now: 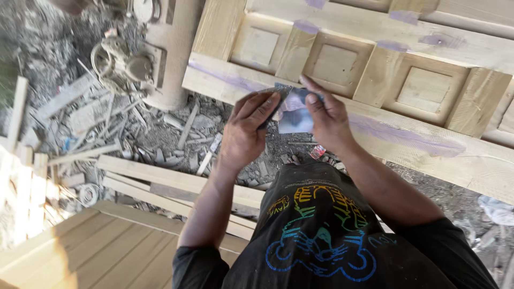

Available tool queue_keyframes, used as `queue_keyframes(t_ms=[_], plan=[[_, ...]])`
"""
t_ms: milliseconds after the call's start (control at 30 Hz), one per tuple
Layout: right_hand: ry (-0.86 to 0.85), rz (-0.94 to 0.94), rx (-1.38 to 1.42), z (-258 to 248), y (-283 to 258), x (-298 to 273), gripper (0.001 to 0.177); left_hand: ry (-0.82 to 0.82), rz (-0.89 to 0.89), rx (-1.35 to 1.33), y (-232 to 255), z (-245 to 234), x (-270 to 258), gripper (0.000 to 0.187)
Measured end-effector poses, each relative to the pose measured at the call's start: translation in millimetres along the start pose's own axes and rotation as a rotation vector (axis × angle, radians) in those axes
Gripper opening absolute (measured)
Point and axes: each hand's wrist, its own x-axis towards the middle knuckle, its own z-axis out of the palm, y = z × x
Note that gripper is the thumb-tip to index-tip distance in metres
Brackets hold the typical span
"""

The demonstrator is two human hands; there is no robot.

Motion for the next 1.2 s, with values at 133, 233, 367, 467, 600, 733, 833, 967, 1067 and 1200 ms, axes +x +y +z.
queue_keyframes(t_ms=[133, 233, 367, 467, 600, 733, 833, 967, 1067, 1200], plan=[[0.038, 0.072, -0.019, -4, 3, 6, 0.038, -0.032, -0.028, 0.026, 15, 31, 1, 0.064], [0.046, 0.039, 0.057, -10, 12, 7, 0.037, -0.072, -0.018, -0.026, 22, 52, -4, 0.056], [0.104, 0.162, 0.183, -15, 21, 11, 0.04, -0.224, 0.047, -0.034, 18, 50, -8, 0.052], [0.259, 0.138, 0.174, -36, 23, 26, 0.045, -0.232, 0.07, -0.061, 7, 33, -6, 0.053], [0.515, 0.275, 0.508, -42, 16, 32, 0.055, -0.083, 0.201, -0.372, -7, 4, 1, 0.048], [0.337, 0.313, 0.906, 3, 19, 33, 0.058, 0.005, 0.263, -0.587, -31, 7, 10, 0.059], [0.199, 0.225, 1.203, 42, 22, 34, 0.055, -0.069, 0.322, -0.59, -61, 14, 7, 0.071], [0.065, 0.158, 1.214, 62, 25, 46, 0.047, -0.074, 0.327, -0.621, -126, 18, -8, 0.06], [0.139, 0.216, 1.123, 77, 39, 51, 0.049, -0.066, 0.328, -0.491, -190, 14, -14, 0.049], [0.357, 0.195, 0.981, 101, 77, 56, 0.05, -0.15, 0.203, 0.031, -258, -22, -17, 0.048]])
